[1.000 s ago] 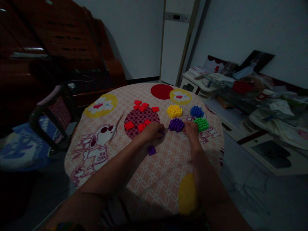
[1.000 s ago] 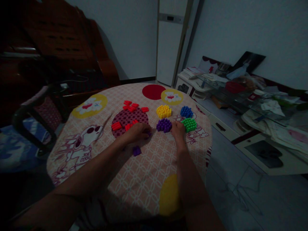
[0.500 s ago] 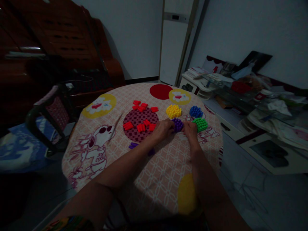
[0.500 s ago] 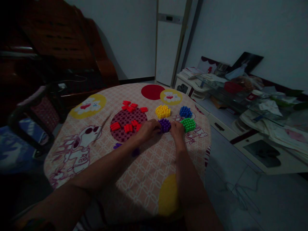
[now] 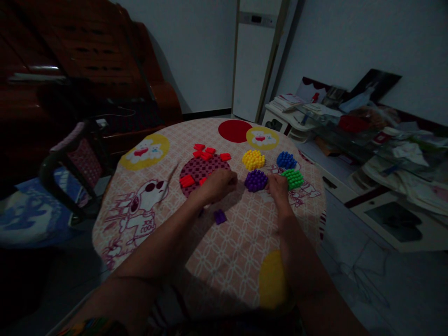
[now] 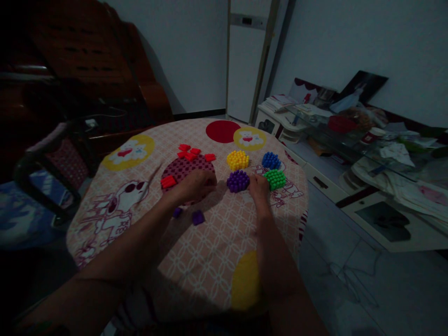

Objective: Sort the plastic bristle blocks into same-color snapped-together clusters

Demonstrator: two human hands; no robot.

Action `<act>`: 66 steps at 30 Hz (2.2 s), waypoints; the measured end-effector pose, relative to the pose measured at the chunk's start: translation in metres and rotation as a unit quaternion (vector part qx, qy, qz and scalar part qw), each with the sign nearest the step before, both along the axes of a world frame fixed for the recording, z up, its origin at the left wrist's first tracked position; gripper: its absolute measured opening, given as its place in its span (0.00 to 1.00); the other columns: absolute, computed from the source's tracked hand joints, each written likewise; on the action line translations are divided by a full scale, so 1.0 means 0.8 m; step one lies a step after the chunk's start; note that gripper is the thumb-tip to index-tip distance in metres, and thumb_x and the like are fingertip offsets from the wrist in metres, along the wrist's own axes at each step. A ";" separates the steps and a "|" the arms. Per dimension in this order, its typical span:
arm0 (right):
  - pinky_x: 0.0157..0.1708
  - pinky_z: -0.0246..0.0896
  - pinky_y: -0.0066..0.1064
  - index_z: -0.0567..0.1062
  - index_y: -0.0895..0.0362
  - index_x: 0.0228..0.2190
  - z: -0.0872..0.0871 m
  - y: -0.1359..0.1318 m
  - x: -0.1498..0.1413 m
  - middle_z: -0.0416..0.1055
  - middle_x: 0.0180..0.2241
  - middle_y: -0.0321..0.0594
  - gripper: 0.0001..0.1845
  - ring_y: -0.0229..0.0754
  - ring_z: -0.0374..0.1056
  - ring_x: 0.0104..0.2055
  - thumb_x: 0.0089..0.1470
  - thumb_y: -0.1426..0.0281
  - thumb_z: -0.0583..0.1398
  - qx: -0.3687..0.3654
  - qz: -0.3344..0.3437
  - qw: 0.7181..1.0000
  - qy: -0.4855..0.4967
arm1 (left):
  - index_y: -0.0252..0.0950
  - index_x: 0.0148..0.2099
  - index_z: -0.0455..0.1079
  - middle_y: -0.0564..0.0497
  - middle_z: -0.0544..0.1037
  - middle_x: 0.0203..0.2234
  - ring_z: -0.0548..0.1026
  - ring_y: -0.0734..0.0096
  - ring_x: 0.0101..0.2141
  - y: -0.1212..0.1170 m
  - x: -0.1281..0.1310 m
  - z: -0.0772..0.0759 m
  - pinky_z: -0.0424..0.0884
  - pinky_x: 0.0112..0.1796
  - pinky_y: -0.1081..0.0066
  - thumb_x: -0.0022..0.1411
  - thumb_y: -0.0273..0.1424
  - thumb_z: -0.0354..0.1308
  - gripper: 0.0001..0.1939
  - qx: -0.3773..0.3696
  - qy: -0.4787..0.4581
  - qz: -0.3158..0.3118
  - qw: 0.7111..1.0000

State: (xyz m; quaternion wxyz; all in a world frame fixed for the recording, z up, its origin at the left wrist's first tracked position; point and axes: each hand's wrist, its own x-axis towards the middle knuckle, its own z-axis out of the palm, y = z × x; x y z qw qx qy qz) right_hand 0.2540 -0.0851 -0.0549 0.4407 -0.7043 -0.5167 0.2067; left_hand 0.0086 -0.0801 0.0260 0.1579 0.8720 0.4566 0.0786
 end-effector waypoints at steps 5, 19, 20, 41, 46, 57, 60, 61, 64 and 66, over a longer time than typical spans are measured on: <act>0.28 0.57 0.32 0.66 0.52 0.14 0.002 0.000 -0.001 0.66 0.14 0.37 0.24 0.43 0.64 0.22 0.58 0.56 0.51 -0.004 0.001 1.000 0.007 | 0.35 0.37 0.77 0.45 0.80 0.32 0.77 0.61 0.34 -0.022 -0.037 0.014 0.65 0.35 0.69 0.60 0.36 0.62 0.09 -0.040 0.139 -0.020 0.989; 0.30 0.59 0.33 0.66 0.52 0.14 0.007 -0.002 -0.003 0.67 0.14 0.38 0.24 0.44 0.66 0.25 0.58 0.57 0.52 0.003 -0.001 1.000 0.005 | 0.36 0.45 0.76 0.45 0.82 0.38 0.79 0.60 0.39 -0.050 -0.019 -0.007 0.70 0.37 0.70 0.57 0.30 0.62 0.13 -0.049 0.095 -0.083 0.991; 0.30 0.59 0.33 0.66 0.52 0.14 0.006 -0.002 -0.003 0.66 0.14 0.38 0.24 0.44 0.66 0.24 0.58 0.57 0.52 0.003 -0.001 1.000 0.008 | 0.37 0.47 0.76 0.46 0.82 0.40 0.79 0.61 0.41 -0.040 -0.018 -0.007 0.70 0.38 0.70 0.57 0.29 0.62 0.15 -0.038 0.068 -0.073 0.994; 0.28 0.56 0.31 0.65 0.52 0.14 0.000 0.000 0.000 0.65 0.14 0.36 0.23 0.42 0.64 0.24 0.56 0.56 0.52 0.002 -0.003 1.000 0.004 | 0.34 0.53 0.74 0.46 0.83 0.43 0.80 0.62 0.43 0.050 0.035 -0.047 0.72 0.47 0.68 0.55 0.24 0.63 0.22 0.013 -0.075 -0.020 0.997; 0.27 0.57 0.32 0.66 0.51 0.14 0.000 0.001 -0.001 0.65 0.13 0.36 0.23 0.42 0.63 0.21 0.56 0.56 0.52 -0.005 -0.005 1.000 0.011 | 0.33 0.54 0.74 0.45 0.82 0.43 0.80 0.61 0.43 0.054 0.043 -0.051 0.73 0.46 0.68 0.53 0.24 0.63 0.23 -0.005 -0.080 -0.015 0.997; 0.30 0.59 0.33 0.66 0.51 0.14 0.004 -0.001 -0.001 0.66 0.13 0.37 0.23 0.44 0.66 0.25 0.56 0.57 0.52 -0.009 -0.005 1.000 0.003 | 0.32 0.57 0.72 0.41 0.80 0.50 0.79 0.59 0.48 0.053 0.046 -0.053 0.74 0.48 0.68 0.52 0.23 0.63 0.28 -0.014 -0.089 0.011 0.996; 0.29 0.59 0.32 0.66 0.51 0.14 0.005 -0.001 -0.001 0.66 0.14 0.37 0.22 0.44 0.66 0.25 0.56 0.58 0.53 -0.009 -0.004 1.000 0.002 | 0.31 0.58 0.72 0.42 0.80 0.51 0.79 0.64 0.46 0.047 0.024 -0.038 0.73 0.46 0.71 0.54 0.22 0.60 0.27 -0.005 -0.112 0.017 0.994; 0.29 0.58 0.32 0.66 0.51 0.14 0.004 -0.001 -0.001 0.66 0.14 0.37 0.22 0.44 0.66 0.25 0.57 0.57 0.52 -0.007 -0.004 1.000 0.000 | 0.32 0.57 0.73 0.42 0.80 0.50 0.79 0.64 0.45 0.045 0.012 -0.031 0.73 0.45 0.71 0.54 0.21 0.59 0.26 0.002 -0.113 0.020 0.993; 0.30 0.59 0.33 0.66 0.51 0.15 0.003 -0.001 -0.002 0.67 0.15 0.38 0.23 0.44 0.66 0.26 0.58 0.57 0.51 -0.003 -0.004 1.000 -0.007 | 0.33 0.51 0.76 0.44 0.82 0.44 0.79 0.64 0.42 0.037 -0.032 -0.009 0.72 0.43 0.70 0.57 0.27 0.60 0.18 0.015 -0.088 0.027 0.996; 0.30 0.58 0.33 0.66 0.52 0.15 0.002 -0.001 -0.001 0.67 0.15 0.38 0.23 0.44 0.65 0.25 0.58 0.57 0.51 -0.003 -0.002 1.000 -0.007 | 0.34 0.46 0.77 0.46 0.83 0.39 0.78 0.64 0.39 0.030 -0.063 0.003 0.70 0.41 0.70 0.58 0.31 0.61 0.14 0.017 -0.051 0.052 0.997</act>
